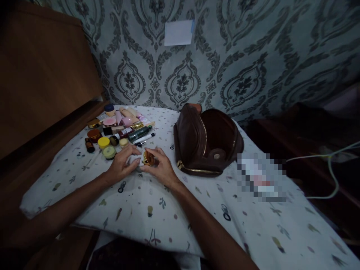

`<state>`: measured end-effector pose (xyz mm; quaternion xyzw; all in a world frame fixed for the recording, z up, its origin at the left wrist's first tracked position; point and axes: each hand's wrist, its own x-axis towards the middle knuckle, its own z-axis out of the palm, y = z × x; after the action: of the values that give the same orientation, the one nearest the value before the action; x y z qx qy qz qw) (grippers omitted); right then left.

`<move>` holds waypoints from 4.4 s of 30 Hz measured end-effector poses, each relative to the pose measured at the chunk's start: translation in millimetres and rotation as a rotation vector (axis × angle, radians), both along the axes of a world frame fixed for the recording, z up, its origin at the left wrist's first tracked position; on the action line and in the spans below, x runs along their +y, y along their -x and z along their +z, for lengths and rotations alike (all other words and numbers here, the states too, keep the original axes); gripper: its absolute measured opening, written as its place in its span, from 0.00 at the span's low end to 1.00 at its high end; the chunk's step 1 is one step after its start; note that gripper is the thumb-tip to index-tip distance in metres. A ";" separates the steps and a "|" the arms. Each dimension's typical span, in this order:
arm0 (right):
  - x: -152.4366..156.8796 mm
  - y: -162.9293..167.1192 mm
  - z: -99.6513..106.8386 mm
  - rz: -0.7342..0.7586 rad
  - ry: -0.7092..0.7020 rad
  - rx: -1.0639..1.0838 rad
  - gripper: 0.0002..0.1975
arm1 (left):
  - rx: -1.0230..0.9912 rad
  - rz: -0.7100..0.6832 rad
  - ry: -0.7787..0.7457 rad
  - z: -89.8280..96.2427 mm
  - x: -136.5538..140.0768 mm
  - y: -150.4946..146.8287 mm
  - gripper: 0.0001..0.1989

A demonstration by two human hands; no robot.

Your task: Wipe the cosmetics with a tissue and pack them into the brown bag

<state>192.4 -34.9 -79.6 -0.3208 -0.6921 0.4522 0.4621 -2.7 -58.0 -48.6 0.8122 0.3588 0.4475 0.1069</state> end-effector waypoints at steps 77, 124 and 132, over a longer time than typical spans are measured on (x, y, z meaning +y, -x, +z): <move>-8.9 10.9 1.2 0.026 0.131 0.050 0.34 | -0.551 0.011 0.834 -5.4 7.2 -1.1 0.21; 1.6 -7.6 10.0 0.183 0.060 -0.111 0.31 | 0.057 0.121 0.393 0.5 -0.7 6.0 0.19; -3.1 -13.0 13.6 0.219 0.172 -0.087 0.30 | -0.038 0.103 0.419 -8.9 3.0 5.3 0.18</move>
<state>205.4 -38.0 -66.0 -0.3009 -0.7011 0.5432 0.3506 -8.0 -55.0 -57.5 0.7442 0.4829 0.3832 0.2573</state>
